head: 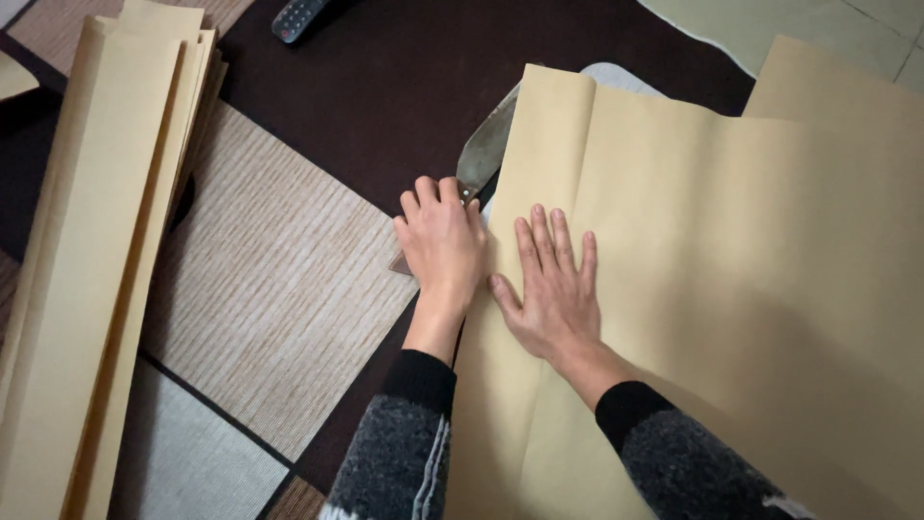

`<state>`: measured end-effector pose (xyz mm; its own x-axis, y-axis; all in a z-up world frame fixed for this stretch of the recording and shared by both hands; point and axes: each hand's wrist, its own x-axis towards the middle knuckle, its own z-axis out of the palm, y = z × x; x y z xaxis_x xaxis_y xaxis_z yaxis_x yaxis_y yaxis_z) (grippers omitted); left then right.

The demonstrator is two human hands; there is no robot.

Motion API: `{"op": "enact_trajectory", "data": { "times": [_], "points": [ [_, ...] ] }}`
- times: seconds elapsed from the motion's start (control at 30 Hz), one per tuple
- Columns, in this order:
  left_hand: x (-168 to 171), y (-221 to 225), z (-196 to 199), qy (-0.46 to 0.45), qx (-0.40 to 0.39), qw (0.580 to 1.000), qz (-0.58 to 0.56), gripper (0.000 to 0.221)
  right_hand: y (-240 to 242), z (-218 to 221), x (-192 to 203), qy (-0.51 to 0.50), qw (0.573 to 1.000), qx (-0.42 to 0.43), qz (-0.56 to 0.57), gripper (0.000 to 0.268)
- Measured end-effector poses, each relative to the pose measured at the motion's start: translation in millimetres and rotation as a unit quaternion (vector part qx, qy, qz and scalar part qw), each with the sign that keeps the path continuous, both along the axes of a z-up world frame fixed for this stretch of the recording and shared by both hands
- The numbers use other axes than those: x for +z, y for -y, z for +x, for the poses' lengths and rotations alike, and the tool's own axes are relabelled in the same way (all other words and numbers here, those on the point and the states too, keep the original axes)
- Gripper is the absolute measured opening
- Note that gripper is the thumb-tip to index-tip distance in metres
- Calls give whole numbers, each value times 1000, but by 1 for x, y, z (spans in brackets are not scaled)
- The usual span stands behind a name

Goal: Folding large sheets of paper and cutting them into strips using a large knife on a floor mat.

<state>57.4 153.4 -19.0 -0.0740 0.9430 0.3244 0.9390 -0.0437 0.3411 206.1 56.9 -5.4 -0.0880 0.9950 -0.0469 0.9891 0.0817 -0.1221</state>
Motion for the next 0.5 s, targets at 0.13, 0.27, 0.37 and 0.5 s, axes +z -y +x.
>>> {"op": "enact_trajectory", "data": {
  "times": [0.13, 0.27, 0.37, 0.5],
  "points": [
    [1, -7, 2, -17, 4, 1000, 4, 40, 2, -3, 4, -3, 1000, 0, -1, 89],
    [-1, -16, 5, -15, 0, 1000, 8, 38, 0, -2, 5, -11, 1000, 0, -3, 89],
    [2, -21, 7, -15, 2, 1000, 4, 38, 0, -2, 4, -12, 1000, 0, 1, 89],
    [1, -25, 9, -6, 2, 1000, -1, 39, 1, -1, 2, -17, 1000, 1, 9, 89]
  ]
}}
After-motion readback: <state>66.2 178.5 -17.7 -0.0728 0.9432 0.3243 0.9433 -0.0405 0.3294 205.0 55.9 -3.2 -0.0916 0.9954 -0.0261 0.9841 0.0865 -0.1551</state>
